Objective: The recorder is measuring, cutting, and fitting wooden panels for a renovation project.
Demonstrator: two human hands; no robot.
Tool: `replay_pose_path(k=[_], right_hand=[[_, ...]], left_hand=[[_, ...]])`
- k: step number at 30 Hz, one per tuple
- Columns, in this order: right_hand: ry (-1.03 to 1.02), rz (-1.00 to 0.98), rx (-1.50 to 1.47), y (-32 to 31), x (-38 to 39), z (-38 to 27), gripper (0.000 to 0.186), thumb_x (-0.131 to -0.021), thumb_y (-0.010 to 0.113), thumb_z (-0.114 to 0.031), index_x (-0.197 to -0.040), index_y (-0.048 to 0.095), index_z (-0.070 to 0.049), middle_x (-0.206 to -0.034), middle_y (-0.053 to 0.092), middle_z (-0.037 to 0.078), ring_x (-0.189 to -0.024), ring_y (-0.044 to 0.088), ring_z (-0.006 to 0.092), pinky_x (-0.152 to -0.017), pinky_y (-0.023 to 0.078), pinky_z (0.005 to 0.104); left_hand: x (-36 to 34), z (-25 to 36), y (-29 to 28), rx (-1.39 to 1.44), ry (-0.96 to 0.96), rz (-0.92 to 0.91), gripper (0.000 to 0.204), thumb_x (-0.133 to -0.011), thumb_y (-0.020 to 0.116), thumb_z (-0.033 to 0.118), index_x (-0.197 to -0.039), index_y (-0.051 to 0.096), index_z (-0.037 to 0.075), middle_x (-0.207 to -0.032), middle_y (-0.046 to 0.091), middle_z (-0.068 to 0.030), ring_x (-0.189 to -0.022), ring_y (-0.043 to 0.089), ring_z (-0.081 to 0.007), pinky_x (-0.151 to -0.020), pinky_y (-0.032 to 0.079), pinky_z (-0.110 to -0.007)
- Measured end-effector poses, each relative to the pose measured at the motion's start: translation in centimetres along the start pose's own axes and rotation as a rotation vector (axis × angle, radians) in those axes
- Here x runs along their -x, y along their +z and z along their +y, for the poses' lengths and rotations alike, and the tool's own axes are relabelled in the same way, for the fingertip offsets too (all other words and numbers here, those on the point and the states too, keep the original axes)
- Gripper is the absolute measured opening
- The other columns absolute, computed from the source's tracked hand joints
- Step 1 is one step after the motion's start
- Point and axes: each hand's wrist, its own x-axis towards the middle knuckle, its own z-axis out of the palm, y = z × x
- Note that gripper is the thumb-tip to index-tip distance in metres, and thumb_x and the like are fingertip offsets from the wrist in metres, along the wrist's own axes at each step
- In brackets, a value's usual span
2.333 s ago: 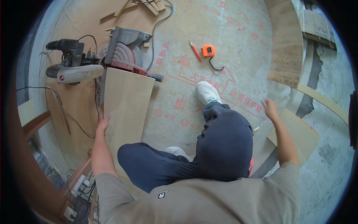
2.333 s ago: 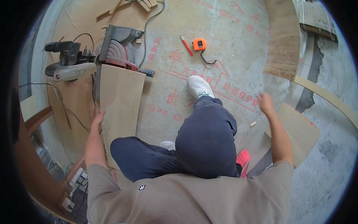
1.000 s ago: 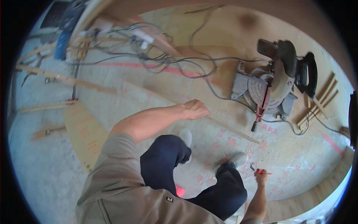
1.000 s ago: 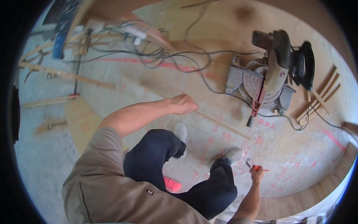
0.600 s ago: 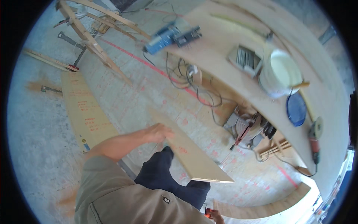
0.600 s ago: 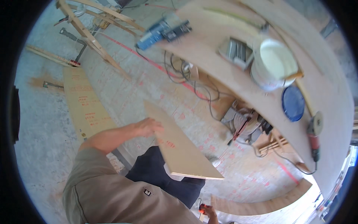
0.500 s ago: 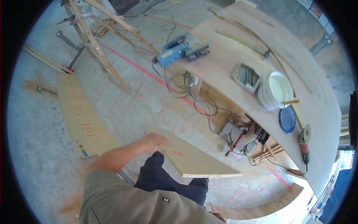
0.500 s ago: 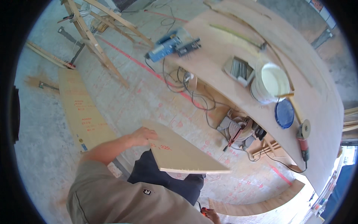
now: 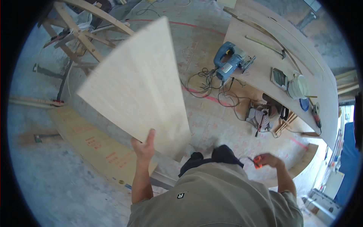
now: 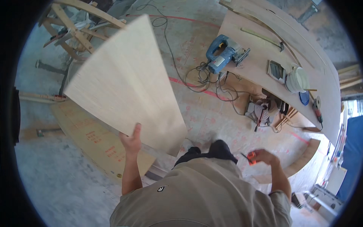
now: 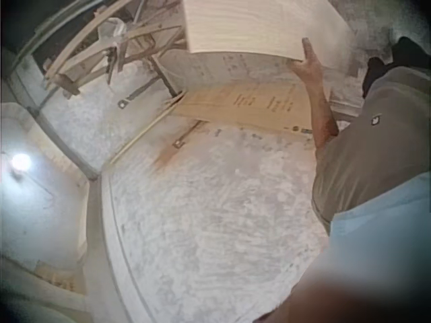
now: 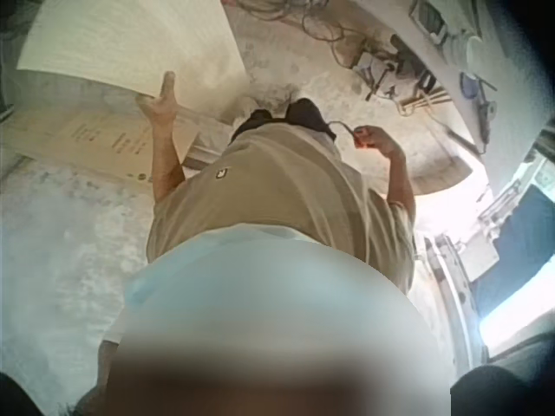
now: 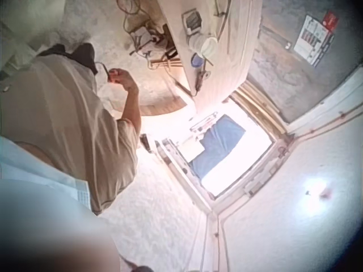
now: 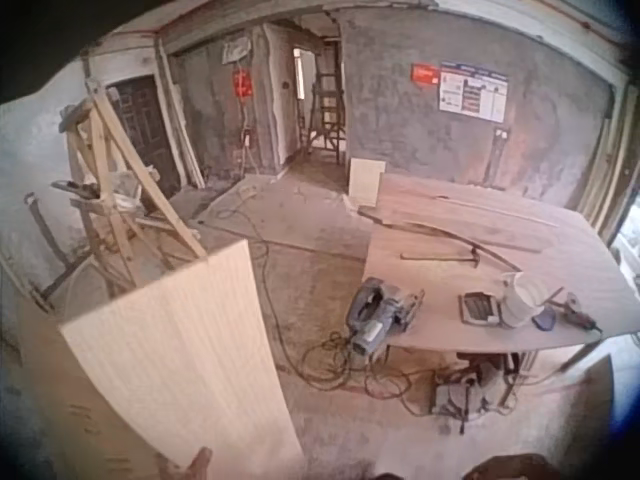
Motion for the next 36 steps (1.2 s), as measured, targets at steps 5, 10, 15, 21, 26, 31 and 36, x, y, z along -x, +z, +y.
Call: replay_pose_path(k=[5, 10, 15, 21, 26, 31, 36], right_hand=[[-0.482, -0.186, -0.435, 3.7, -6.1, -15.6, 0.058, -0.078, 0.081, -0.023, -0.124, 0.058, 0.005, -0.109, 0.067, 0.009, -0.101, 0.064, 0.0158, -0.091, 0.050, 0.0309], [-0.698, -0.564, -0.657, 7.4, -15.8, -32.0, 0.073, -0.082, 0.076, -0.040, -0.132, 0.050, 0.006, -0.119, 0.062, 0.016, -0.108, 0.064, 0.0236, -0.083, 0.057, 0.0368], [-0.679, -0.833, -0.954, 6.3, -23.3, -47.8, 0.054, -0.088, 0.070, -0.034, -0.127, 0.052, -0.002, -0.118, 0.059, 0.016, -0.103, 0.064, 0.0263, -0.075, 0.060, 0.0443], [-1.235, 0.463, 0.105, 0.7, -24.5, -65.7, 0.040, -0.077, 0.079, -0.020, -0.109, 0.058, -0.007, -0.101, 0.062, 0.012, -0.088, 0.063, 0.0234, -0.075, 0.052, 0.0362], [-1.134, 1.017, 0.416, -3.6, -29.0, -77.5, 0.056, -0.069, 0.084, -0.035, -0.113, 0.058, -0.012, -0.097, 0.061, 0.008, -0.095, 0.061, 0.0285, -0.068, 0.052, 0.0429], [-0.941, 1.206, 0.507, -11.2, -35.3, -88.7, 0.067, -0.071, 0.082, -0.040, -0.123, 0.050, -0.013, -0.095, 0.059, 0.010, -0.093, 0.059, 0.0317, -0.069, 0.051, 0.0447], [-0.714, 1.439, 0.463, -20.5, -37.5, -99.2, 0.062, -0.075, 0.078, -0.034, -0.124, 0.049, -0.010, -0.098, 0.059, 0.012, -0.096, 0.060, 0.0303, -0.071, 0.052, 0.0442]], left_hand=[[-12.0, -0.6, -2.6, -0.017, -0.022, 0.057, 0.022, -0.088, 0.072, 0.011, -0.097, 0.068, -0.009, -0.088, 0.071, -0.0104, -0.078, 0.063, -0.0144, -0.071, 0.049, -0.030], [-24.5, 0.4, 0.7, -0.006, 0.131, 0.114, 0.021, -0.088, 0.071, 0.011, -0.093, 0.068, -0.009, -0.081, 0.071, -0.0093, -0.071, 0.061, -0.0113, -0.063, 0.047, -0.027], [-38.9, 2.8, 7.3, 0.047, 0.351, 0.064, 0.020, -0.088, 0.071, 0.011, -0.095, 0.068, -0.008, -0.087, 0.071, -0.0100, -0.075, 0.062, -0.0143, -0.068, 0.049, -0.030], [-54.9, 7.5, 16.9, 0.015, 0.396, -0.045, 0.018, -0.088, 0.071, 0.011, -0.095, 0.068, -0.005, -0.088, 0.070, -0.0137, -0.079, 0.063, -0.0163, -0.070, 0.049, -0.032], [-67.4, 9.0, 27.8, 0.152, 0.540, -0.057, 0.015, -0.088, 0.069, 0.009, -0.092, 0.065, -0.004, -0.082, 0.067, -0.0114, -0.074, 0.062, -0.0178, -0.069, 0.048, -0.033], [-79.2, 9.1, 38.6, 0.400, 0.548, -0.124, 0.011, -0.089, 0.065, 0.005, -0.094, 0.062, -0.004, -0.084, 0.066, -0.0126, -0.074, 0.062, -0.0210, -0.070, 0.048, -0.035], [-90.7, 11.2, 47.9, 0.507, 0.535, -0.179, 0.015, -0.087, 0.061, -0.001, -0.101, 0.058, -0.005, -0.090, 0.064, -0.0147, -0.083, 0.064, -0.0247, -0.075, 0.049, -0.036]])
